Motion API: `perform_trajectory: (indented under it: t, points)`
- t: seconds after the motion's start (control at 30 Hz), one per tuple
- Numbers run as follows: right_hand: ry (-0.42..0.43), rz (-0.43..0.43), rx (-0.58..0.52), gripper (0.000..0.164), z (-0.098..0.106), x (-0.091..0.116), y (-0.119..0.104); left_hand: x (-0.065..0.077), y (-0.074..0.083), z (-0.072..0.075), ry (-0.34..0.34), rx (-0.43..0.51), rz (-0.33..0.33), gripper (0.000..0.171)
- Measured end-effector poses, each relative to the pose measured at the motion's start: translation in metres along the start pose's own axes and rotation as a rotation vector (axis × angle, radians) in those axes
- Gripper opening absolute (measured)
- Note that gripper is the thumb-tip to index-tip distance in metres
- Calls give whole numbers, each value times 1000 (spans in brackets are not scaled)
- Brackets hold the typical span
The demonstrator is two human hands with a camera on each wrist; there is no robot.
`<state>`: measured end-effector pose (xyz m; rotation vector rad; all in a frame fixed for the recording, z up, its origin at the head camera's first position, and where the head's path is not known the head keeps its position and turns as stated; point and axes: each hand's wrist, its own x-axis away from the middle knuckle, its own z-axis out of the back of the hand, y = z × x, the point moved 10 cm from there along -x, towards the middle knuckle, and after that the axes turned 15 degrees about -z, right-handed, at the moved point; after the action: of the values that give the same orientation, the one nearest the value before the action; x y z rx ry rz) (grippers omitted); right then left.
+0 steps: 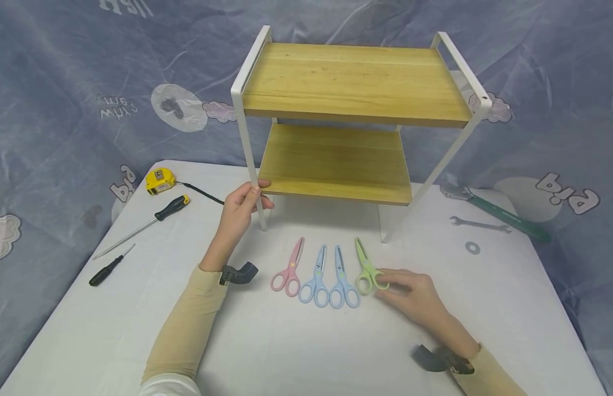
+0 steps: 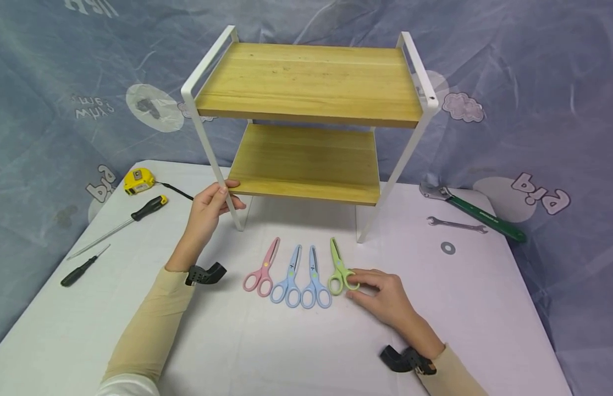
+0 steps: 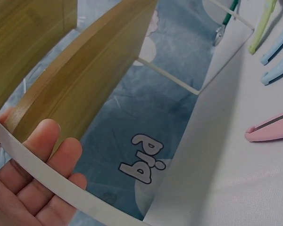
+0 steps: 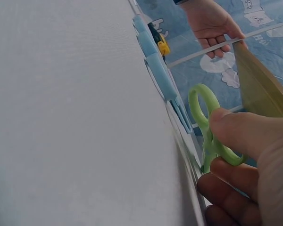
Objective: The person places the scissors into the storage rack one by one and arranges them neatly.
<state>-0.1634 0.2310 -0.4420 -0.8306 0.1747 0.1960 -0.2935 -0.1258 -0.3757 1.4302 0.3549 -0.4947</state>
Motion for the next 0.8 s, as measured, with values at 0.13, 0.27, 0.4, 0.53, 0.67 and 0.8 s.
perform_trajectory:
  t: [0.13, 0.27, 0.4, 0.53, 0.67, 0.8]
  points:
    - [-6, -13, 8, 32, 1, -1, -2, 0, 2, 0, 6, -3, -4, 37]
    - [-6, -29, 16, 29, 2, -1, -2, 0, 3, 0, 6, -2, -8, 37]
    - [-8, -43, -4, 28, 4, -1, -2, 0, 4, 0, 9, 2, -21, 36]
    - [-25, -63, -39, 24, 5, -1, -4, 0, 4, 0, 13, 5, -28, 36]
    - [-48, -96, -73, 22, 4, 0, -3, 0, 4, -1, 12, 6, -28, 36]
    - [-85, -148, -116, 21, 0, 1, -1, -1, 4, -1, 10, 5, -29, 36]
